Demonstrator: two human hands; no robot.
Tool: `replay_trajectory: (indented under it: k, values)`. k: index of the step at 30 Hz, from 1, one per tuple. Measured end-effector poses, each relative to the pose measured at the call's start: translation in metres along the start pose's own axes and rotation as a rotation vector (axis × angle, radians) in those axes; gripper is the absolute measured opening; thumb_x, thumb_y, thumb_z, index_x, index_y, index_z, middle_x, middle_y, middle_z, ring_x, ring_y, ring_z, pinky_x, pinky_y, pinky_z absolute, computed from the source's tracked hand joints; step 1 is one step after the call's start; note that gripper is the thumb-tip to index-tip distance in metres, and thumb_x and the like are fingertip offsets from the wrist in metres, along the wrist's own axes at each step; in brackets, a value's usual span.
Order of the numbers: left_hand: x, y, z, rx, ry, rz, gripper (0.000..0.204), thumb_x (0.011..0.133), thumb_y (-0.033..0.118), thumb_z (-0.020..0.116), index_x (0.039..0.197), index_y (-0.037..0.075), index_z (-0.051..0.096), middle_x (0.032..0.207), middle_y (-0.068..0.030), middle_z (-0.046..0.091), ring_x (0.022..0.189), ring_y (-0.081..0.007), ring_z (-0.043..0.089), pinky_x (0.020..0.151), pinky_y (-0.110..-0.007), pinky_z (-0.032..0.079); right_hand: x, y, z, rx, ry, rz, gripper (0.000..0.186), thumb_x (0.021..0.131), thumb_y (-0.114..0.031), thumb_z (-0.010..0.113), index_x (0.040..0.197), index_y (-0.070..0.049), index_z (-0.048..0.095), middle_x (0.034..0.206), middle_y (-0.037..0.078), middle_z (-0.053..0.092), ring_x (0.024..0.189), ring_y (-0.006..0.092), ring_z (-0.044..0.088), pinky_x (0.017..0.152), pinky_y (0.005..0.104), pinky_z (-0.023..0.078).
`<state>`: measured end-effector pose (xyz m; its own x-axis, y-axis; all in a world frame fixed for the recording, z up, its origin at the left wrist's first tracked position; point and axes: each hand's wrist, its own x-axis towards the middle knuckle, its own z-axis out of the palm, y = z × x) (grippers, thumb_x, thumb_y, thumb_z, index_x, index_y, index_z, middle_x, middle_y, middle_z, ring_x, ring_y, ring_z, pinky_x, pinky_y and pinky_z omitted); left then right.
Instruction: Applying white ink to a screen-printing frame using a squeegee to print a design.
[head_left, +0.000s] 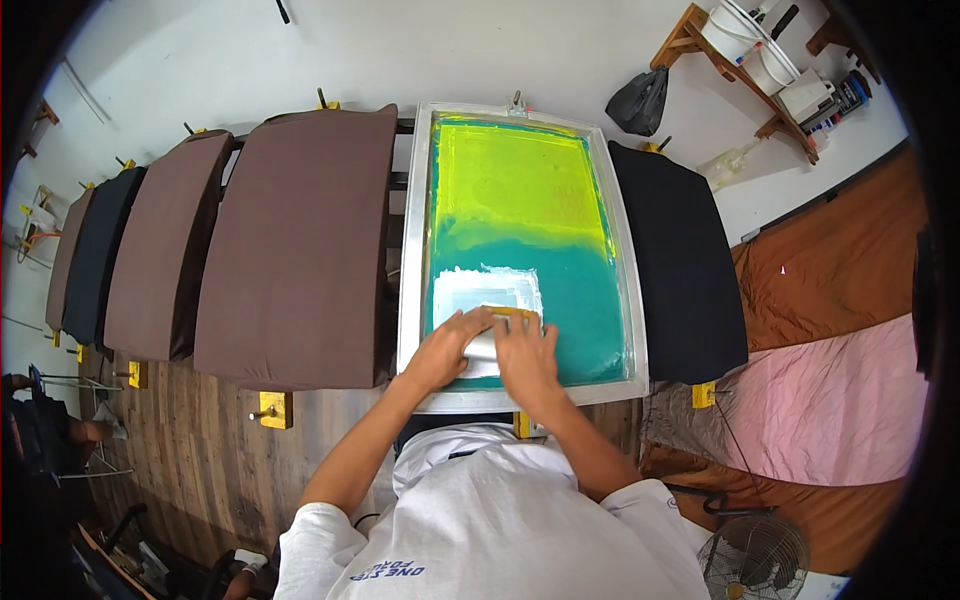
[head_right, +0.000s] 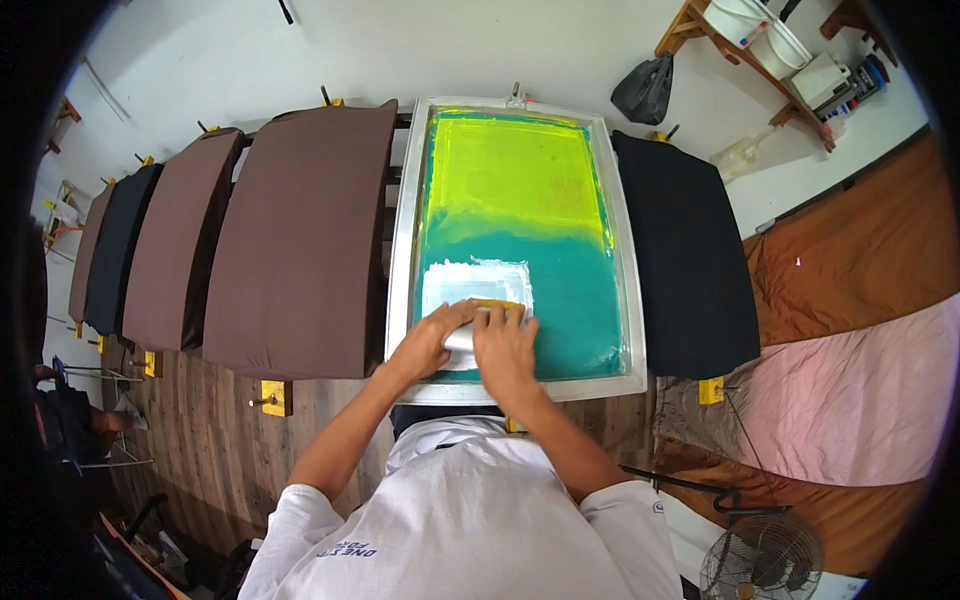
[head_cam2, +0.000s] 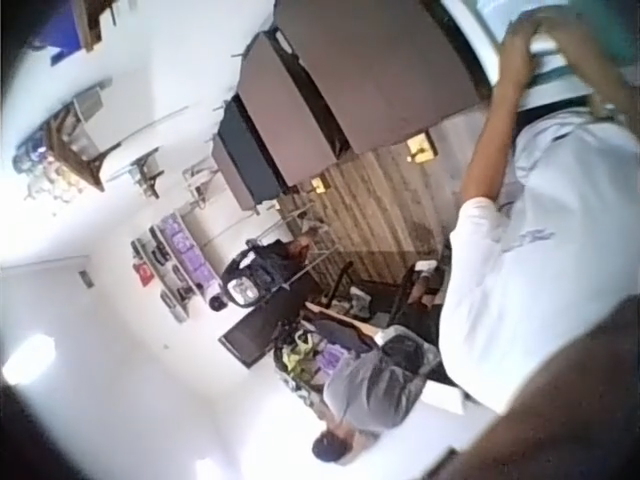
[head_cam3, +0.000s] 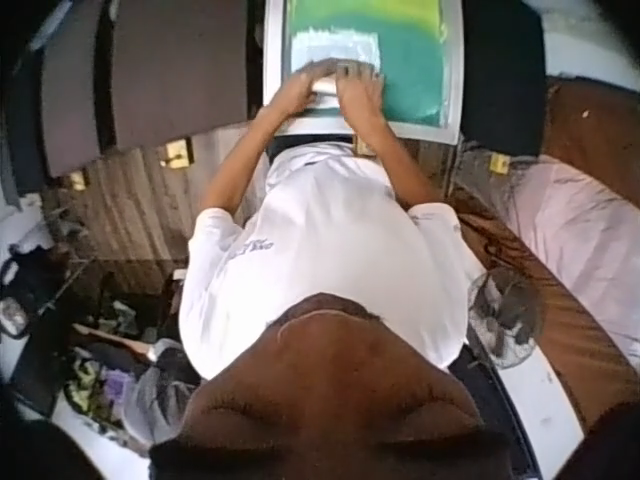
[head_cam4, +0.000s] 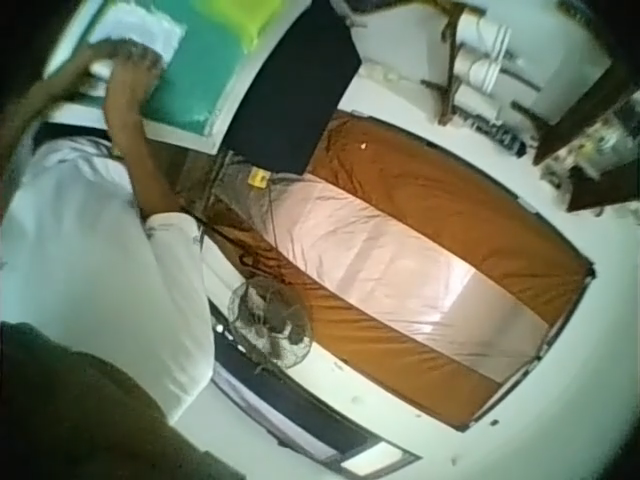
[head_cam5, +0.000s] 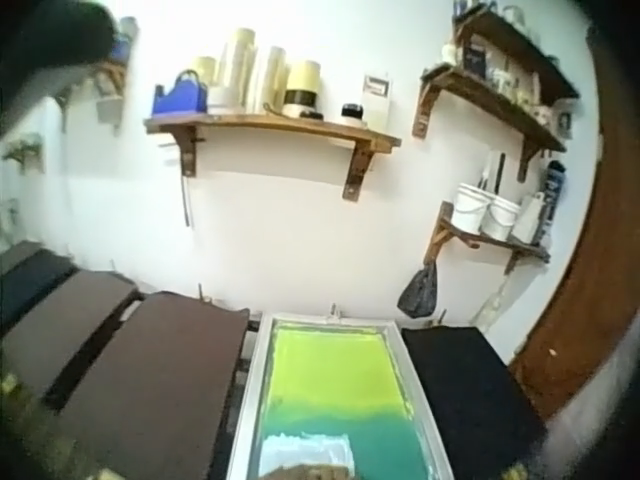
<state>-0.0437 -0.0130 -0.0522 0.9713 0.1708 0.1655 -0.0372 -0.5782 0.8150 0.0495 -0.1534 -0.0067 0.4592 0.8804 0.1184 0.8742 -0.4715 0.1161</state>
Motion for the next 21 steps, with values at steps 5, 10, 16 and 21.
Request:
replay_trajectory:
  k: [5, 10, 16, 21]
  values:
    - [-0.028, 0.009, 0.003, 0.037, -0.026, -0.017, 0.078, 0.063, -0.016, 0.066, 0.137, 0.006, 0.053, 0.143, -0.0163, 0.052, 0.139, -0.0332, 0.044, 0.118, -0.05, 0.032, -0.022, -0.012, 0.001, 0.017, -0.085, -0.049, 0.031, 0.084, -0.012, 0.061, 0.113, -0.003, 0.066, 0.109, 0.011, 0.06, 0.105, 0.0283, 0.055, 0.085, 0.0474, 0.041]
    - [-0.027, 0.036, -0.009, 0.113, -0.035, -0.121, 0.077, 0.062, -0.016, 0.064, 0.136, 0.001, 0.054, 0.141, -0.019, 0.054, 0.139, -0.0343, 0.044, 0.119, -0.049, 0.03, -0.013, -0.001, -0.019, 0.234, -0.212, -0.069, 0.043, 0.077, 0.002, 0.062, 0.12, -0.003, 0.061, 0.12, 0.014, 0.057, 0.117, 0.0304, 0.053, 0.092, 0.0488, 0.038]
    - [-0.009, 0.049, -0.015, 0.57, 0.057, -0.048, 0.045, 0.083, -0.001, 0.055, 0.129, -0.005, 0.058, 0.138, -0.0227, 0.056, 0.134, -0.0362, 0.049, 0.115, -0.044, 0.035, -0.001, 0.021, 0.005, 0.625, -0.02, -0.126, 0.063, 0.066, 0.012, 0.058, 0.127, -0.003, 0.055, 0.133, 0.011, 0.054, 0.127, 0.03, 0.049, 0.101, 0.0459, 0.036]
    - [-0.007, 0.044, 0.004, 0.77, 0.039, -0.001, 0.041, 0.089, 0.009, 0.053, 0.127, -0.004, 0.059, 0.14, -0.0218, 0.055, 0.134, -0.0338, 0.05, 0.116, -0.042, 0.034, -0.012, 0.021, 0.035, 0.678, 0.05, -0.088, 0.069, 0.061, 0.011, 0.06, 0.129, -0.005, 0.053, 0.135, 0.009, 0.053, 0.128, 0.0283, 0.048, 0.102, 0.0455, 0.033]
